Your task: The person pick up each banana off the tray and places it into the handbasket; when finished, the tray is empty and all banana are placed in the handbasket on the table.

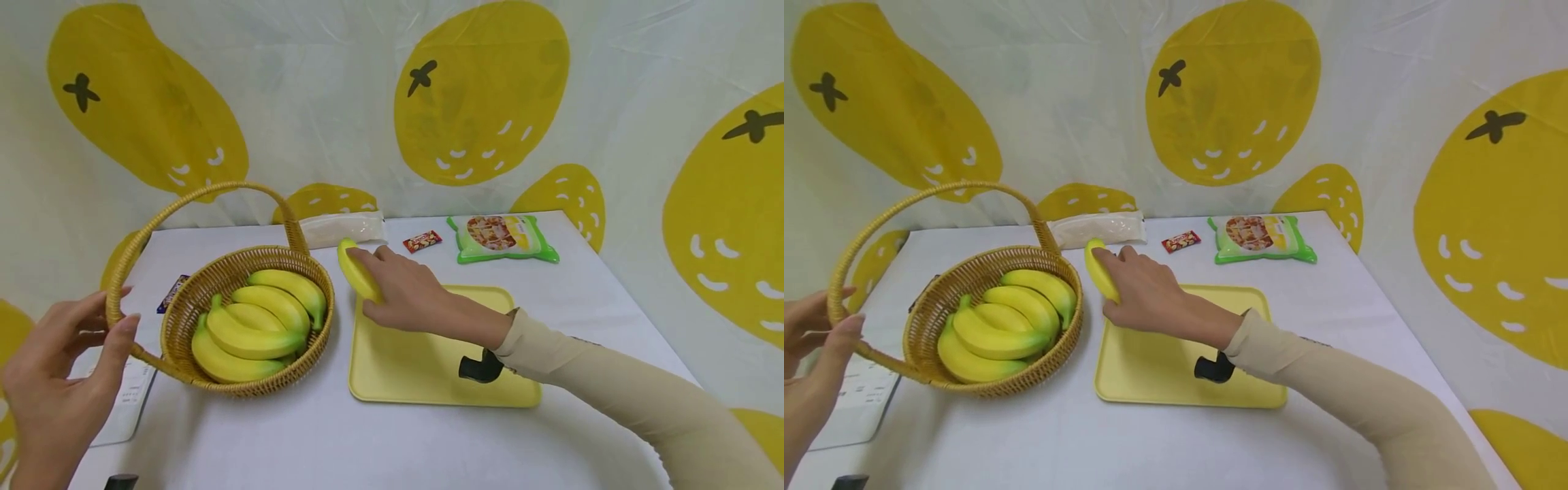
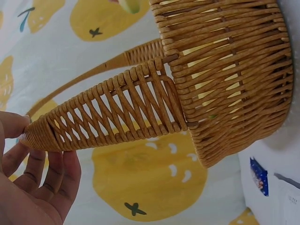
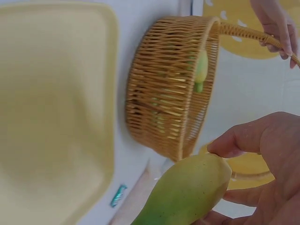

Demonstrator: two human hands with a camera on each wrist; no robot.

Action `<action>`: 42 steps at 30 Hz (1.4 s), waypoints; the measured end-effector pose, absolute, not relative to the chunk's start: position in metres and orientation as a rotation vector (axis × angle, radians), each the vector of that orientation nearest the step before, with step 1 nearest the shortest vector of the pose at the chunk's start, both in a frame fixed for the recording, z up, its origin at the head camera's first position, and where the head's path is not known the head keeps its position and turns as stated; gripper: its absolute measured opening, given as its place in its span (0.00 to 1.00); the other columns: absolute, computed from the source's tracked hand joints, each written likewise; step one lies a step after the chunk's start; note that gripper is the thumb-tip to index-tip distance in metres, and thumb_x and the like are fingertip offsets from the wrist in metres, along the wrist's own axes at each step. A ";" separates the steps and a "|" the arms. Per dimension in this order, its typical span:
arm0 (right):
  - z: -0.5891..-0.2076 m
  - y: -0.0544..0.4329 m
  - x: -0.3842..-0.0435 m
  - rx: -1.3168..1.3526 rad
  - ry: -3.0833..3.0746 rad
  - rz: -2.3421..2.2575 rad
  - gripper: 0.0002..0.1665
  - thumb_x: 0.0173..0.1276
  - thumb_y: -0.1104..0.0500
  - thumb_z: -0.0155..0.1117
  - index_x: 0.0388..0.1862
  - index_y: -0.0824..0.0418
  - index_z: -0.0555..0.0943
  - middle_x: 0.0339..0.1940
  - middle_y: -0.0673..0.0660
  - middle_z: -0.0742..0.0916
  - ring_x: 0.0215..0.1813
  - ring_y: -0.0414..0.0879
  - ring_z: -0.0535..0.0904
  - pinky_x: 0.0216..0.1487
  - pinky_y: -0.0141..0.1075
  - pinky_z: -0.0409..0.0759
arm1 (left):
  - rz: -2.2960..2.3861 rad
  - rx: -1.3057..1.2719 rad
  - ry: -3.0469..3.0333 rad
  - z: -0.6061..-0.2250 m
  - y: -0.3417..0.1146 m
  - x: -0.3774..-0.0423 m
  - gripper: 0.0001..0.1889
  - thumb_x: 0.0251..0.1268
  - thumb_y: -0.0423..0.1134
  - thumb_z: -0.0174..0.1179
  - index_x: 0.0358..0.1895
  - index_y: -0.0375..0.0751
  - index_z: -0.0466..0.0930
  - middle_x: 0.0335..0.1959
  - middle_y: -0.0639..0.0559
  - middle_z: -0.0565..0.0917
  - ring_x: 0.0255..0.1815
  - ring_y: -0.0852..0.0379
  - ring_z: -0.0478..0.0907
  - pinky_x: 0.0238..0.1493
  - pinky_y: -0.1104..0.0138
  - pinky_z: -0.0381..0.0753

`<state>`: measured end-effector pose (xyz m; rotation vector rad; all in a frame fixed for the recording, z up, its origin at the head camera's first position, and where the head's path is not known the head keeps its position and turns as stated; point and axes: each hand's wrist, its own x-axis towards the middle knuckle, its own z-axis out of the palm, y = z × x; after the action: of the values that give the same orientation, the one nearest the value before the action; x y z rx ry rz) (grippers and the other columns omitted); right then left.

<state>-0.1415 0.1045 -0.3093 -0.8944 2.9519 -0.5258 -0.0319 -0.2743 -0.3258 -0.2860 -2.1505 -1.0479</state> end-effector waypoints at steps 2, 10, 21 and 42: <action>-0.306 0.098 -0.141 -0.904 2.935 -0.528 0.47 0.66 0.57 0.67 0.84 0.51 0.64 0.56 0.58 0.79 0.37 0.48 0.76 0.25 0.39 0.76 | -1.059 -0.289 -2.141 -0.327 -0.275 -0.031 0.20 0.68 0.21 0.66 0.63 0.29 0.84 0.56 0.36 0.84 0.45 0.63 0.78 0.55 0.82 0.77; -0.295 0.061 -0.143 -1.004 2.878 -0.505 0.48 0.66 0.57 0.66 0.86 0.50 0.62 0.58 0.57 0.78 0.40 0.46 0.75 0.27 0.37 0.78 | -1.068 -0.232 -2.128 -0.333 -0.281 -0.028 0.22 0.65 0.18 0.67 0.62 0.29 0.84 0.56 0.43 0.85 0.44 0.63 0.79 0.53 0.83 0.76; -0.286 0.013 -0.147 -1.096 2.801 -0.457 0.50 0.66 0.56 0.66 0.86 0.47 0.61 0.53 0.55 0.76 0.38 0.47 0.76 0.27 0.37 0.77 | -1.068 -0.301 -2.115 -0.330 -0.278 -0.030 0.20 0.66 0.20 0.67 0.62 0.27 0.84 0.55 0.37 0.85 0.43 0.63 0.77 0.53 0.82 0.77; -0.326 -0.050 -0.164 -1.175 2.696 -0.229 0.46 0.74 0.45 0.69 0.86 0.42 0.61 0.65 0.53 0.77 0.48 0.40 0.74 0.33 0.33 0.77 | -1.013 -0.293 -2.161 -0.328 -0.275 -0.031 0.22 0.69 0.23 0.67 0.65 0.31 0.83 0.55 0.37 0.84 0.45 0.65 0.76 0.54 0.83 0.75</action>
<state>-0.1643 -0.0501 -0.3260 -1.1748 2.6959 -0.2288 -0.0309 -0.2752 -0.3282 -0.2927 -2.1613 -1.0125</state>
